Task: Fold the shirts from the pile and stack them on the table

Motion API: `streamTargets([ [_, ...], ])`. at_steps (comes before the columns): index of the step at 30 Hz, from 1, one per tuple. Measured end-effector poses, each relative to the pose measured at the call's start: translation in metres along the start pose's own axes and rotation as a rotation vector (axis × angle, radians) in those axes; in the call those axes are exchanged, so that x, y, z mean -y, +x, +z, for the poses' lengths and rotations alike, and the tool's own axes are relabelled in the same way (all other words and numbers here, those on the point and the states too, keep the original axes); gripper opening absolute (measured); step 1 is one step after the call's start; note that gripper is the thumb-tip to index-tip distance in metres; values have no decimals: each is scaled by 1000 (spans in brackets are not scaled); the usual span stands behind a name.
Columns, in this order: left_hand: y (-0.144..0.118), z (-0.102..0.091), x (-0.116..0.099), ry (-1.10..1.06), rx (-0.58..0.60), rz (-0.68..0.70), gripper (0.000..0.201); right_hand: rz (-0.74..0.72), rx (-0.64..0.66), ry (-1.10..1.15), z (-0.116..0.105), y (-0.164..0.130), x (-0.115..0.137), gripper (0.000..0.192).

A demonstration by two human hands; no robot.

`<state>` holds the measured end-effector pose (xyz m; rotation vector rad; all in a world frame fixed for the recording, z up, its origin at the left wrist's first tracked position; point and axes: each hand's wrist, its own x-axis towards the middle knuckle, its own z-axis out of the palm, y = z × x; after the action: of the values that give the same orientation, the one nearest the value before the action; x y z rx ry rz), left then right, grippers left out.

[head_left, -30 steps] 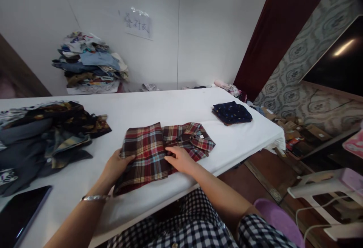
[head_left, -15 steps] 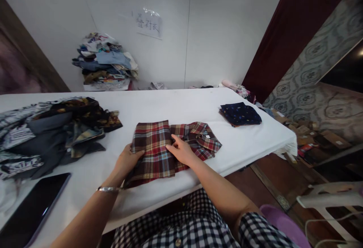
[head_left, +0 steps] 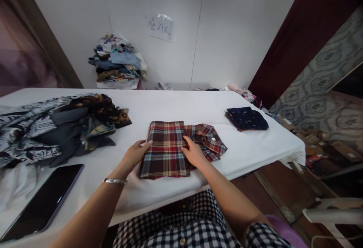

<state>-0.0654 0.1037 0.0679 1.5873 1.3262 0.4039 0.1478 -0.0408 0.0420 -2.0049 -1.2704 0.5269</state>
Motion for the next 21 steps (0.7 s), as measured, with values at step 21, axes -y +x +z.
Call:
streamTargets([
  [21,16,-3,11,215,57,90,74,-91,26,-137,-21,-32,6,51],
])
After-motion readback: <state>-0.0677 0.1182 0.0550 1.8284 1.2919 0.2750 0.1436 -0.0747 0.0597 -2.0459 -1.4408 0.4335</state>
